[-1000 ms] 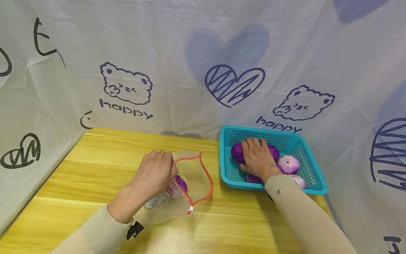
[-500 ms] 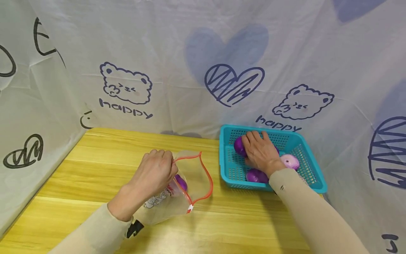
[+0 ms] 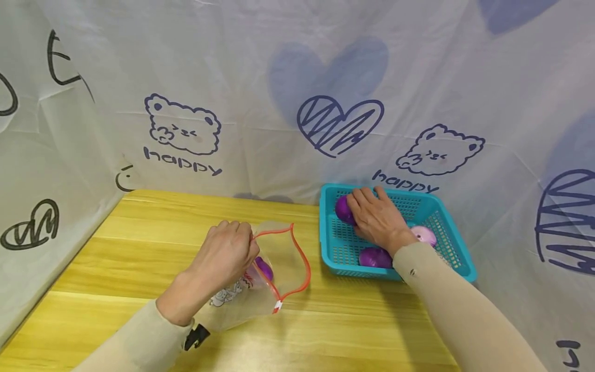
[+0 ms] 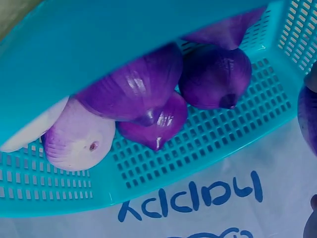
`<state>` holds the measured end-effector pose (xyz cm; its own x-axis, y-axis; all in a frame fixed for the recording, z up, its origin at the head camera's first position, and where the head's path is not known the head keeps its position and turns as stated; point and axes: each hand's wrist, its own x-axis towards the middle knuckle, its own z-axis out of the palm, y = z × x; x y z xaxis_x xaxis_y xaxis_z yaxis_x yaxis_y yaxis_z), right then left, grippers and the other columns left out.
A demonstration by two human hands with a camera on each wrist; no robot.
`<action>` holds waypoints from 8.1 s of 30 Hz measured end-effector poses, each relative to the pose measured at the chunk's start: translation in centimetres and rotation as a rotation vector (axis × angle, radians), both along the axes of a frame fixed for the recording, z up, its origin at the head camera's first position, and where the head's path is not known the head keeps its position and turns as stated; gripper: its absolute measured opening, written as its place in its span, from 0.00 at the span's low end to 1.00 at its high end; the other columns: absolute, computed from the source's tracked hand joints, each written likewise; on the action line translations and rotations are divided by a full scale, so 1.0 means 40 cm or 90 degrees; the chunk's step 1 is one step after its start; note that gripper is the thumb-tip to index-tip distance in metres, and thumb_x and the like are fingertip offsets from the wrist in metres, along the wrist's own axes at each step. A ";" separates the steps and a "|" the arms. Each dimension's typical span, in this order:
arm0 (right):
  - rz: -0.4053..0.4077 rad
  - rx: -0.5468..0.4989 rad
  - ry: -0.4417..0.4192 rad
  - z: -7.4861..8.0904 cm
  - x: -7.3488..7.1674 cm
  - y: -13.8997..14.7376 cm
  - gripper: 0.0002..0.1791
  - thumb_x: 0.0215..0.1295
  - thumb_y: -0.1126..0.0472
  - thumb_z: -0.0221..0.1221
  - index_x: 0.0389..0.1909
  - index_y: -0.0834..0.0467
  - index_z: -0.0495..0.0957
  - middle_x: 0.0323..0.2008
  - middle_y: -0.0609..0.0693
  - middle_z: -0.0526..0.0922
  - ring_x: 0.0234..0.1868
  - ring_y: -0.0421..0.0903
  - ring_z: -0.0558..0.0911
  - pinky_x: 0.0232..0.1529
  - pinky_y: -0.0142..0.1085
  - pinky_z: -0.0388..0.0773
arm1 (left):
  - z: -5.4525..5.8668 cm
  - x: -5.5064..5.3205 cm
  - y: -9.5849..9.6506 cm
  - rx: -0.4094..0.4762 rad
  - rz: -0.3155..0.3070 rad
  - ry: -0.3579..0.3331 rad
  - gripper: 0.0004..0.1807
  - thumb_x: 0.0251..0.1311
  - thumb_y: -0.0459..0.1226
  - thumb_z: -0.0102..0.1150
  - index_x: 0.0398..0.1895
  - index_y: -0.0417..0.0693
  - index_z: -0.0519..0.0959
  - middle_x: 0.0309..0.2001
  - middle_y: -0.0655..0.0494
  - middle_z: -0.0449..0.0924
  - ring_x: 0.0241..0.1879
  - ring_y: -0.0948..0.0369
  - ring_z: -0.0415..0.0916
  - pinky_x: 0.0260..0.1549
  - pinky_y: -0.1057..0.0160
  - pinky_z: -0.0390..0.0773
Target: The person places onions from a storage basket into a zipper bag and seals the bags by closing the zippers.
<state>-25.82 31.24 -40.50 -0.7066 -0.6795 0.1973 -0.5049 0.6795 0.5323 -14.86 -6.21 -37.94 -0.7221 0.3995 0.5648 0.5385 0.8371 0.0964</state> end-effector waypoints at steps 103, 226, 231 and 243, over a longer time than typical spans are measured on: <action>0.033 -0.386 -0.088 -0.092 0.207 -0.328 0.14 0.73 0.60 0.53 0.24 0.54 0.67 0.21 0.47 0.70 0.28 0.52 0.75 0.35 0.43 0.61 | -0.010 -0.018 0.046 -0.138 0.036 0.095 0.11 0.61 0.37 0.64 0.25 0.46 0.73 0.25 0.52 0.73 0.27 0.53 0.70 0.27 0.56 0.67; 0.001 0.033 -0.152 -0.082 0.062 0.123 0.47 0.51 0.31 0.74 0.59 0.62 0.76 0.56 0.60 0.79 0.58 0.61 0.76 0.57 0.57 0.76 | -0.070 -0.033 0.033 -0.045 0.044 0.122 0.14 0.60 0.31 0.59 0.21 0.48 0.67 0.20 0.58 0.55 0.22 0.58 0.57 0.24 0.59 0.62; -0.045 0.007 -0.171 -0.102 0.051 0.120 0.49 0.51 0.31 0.74 0.62 0.63 0.75 0.57 0.61 0.79 0.59 0.62 0.76 0.56 0.58 0.76 | -0.072 -0.033 0.032 -0.038 0.041 0.130 0.14 0.60 0.32 0.60 0.21 0.48 0.66 0.21 0.59 0.53 0.22 0.58 0.55 0.24 0.58 0.63; -0.065 -0.081 -0.190 -0.138 0.038 0.095 0.48 0.48 0.36 0.75 0.61 0.65 0.73 0.56 0.64 0.78 0.59 0.64 0.76 0.59 0.62 0.73 | -0.079 -0.035 0.032 -0.023 0.038 0.123 0.16 0.59 0.31 0.61 0.20 0.48 0.65 0.22 0.60 0.50 0.23 0.59 0.51 0.24 0.59 0.62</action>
<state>-24.29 35.03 -46.03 -0.8094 -0.5852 0.0499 -0.5514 0.7864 0.2784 -16.27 -4.91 -41.12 -0.6243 0.3820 0.6815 0.4938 0.8689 -0.0347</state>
